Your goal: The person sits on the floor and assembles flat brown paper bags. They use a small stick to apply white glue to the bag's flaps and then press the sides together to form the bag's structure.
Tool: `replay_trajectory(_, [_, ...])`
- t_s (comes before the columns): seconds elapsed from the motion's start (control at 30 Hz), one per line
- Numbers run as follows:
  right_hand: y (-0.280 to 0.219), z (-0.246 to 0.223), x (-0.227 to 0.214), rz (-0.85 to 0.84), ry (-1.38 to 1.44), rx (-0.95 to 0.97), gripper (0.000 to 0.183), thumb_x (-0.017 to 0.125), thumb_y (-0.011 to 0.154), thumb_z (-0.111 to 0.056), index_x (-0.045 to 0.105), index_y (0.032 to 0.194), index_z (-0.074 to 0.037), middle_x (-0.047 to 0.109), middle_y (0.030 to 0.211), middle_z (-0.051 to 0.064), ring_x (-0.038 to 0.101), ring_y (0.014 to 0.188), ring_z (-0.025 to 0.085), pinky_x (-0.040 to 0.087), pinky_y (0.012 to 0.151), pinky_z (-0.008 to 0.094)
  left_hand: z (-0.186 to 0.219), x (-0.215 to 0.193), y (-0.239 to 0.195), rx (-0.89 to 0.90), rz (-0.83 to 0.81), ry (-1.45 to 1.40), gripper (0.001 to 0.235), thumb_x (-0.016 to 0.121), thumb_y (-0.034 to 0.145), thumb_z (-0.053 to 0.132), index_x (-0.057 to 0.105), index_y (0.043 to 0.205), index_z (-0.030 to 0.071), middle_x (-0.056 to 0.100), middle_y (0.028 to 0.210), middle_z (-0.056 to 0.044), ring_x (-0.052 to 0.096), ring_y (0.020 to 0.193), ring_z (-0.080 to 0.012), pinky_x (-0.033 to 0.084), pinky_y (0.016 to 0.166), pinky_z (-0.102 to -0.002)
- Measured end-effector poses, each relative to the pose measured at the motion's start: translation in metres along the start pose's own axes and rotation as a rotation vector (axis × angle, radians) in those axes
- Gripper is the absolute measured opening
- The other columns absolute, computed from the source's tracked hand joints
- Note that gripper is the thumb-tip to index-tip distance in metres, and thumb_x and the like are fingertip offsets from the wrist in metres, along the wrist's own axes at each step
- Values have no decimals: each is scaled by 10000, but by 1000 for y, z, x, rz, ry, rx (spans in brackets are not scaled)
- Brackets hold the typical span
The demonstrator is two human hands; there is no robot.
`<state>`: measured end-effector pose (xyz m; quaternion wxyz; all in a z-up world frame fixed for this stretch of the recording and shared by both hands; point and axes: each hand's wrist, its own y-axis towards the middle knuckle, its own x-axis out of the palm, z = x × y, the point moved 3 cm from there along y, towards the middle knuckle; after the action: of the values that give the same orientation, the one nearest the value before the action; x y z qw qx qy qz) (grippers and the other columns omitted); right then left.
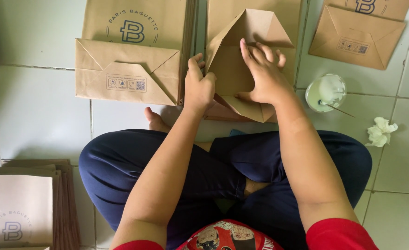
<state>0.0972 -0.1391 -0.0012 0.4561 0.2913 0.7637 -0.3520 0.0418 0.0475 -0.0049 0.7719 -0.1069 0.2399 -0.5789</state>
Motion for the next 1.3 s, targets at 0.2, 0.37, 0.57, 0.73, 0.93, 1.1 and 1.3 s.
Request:
replay_trajectory(0.2, [-8,-7,-22,-73,96,59,1375,903,732,-459,-114,1625,-215,206,1720,114,113,1549,387,98,1164,613,3,-1,-1,29,-14,25,725,406,764,182,368,1467,12,515,1446,-265,456,1422,-322,436,1058,-451])
replay_trajectory(0.37, [-53,28,-74,330,489,81,638,567,1043,-225,301,1611,-108,290,1664,178,222,1529,380,124,1222,593,5,-2,-2,99,-39,50,676,404,751,157,466,1412,36,527,1410,-215,533,1303,-334,474,1037,-441])
replay_trajectory(0.57, [-90,81,-20,-5,273,359,446,453,1057,-179,497,1500,-196,309,1686,26,311,1504,345,197,1132,599,1,-1,-3,129,-53,132,645,458,761,149,532,1401,124,513,1386,-247,534,1301,-420,408,1129,-503])
replay_trajectory(0.73, [-110,80,25,-250,-12,357,564,464,1031,-258,387,1584,-336,164,1741,-107,338,1485,292,291,1018,576,-11,-6,0,201,-51,183,645,509,768,128,555,1411,160,522,1389,-259,518,1355,-471,376,1176,-572])
replay_trajectory(0.93, [-132,36,11,-361,58,381,505,384,1080,-266,360,1583,-237,184,1739,-74,269,1515,307,176,1121,599,-10,-18,-13,230,-138,110,723,501,742,66,528,1452,200,514,1444,-218,583,1318,-399,412,1156,-527])
replay_trajectory(1.1, [-143,34,24,-283,-18,364,401,406,1088,-262,550,1462,-256,376,1672,-97,329,1492,299,144,1126,656,-13,-22,-15,212,-183,187,746,495,719,21,523,1451,165,517,1443,-249,607,1275,-437,457,1124,-528])
replay_trajectory(1.3, [-114,46,29,300,-85,93,445,673,959,-338,620,1399,-292,715,1142,15,558,1197,284,253,1035,648,-19,-10,-16,113,-115,387,567,592,867,218,495,1423,163,493,1428,-251,511,1359,-461,409,1162,-551])
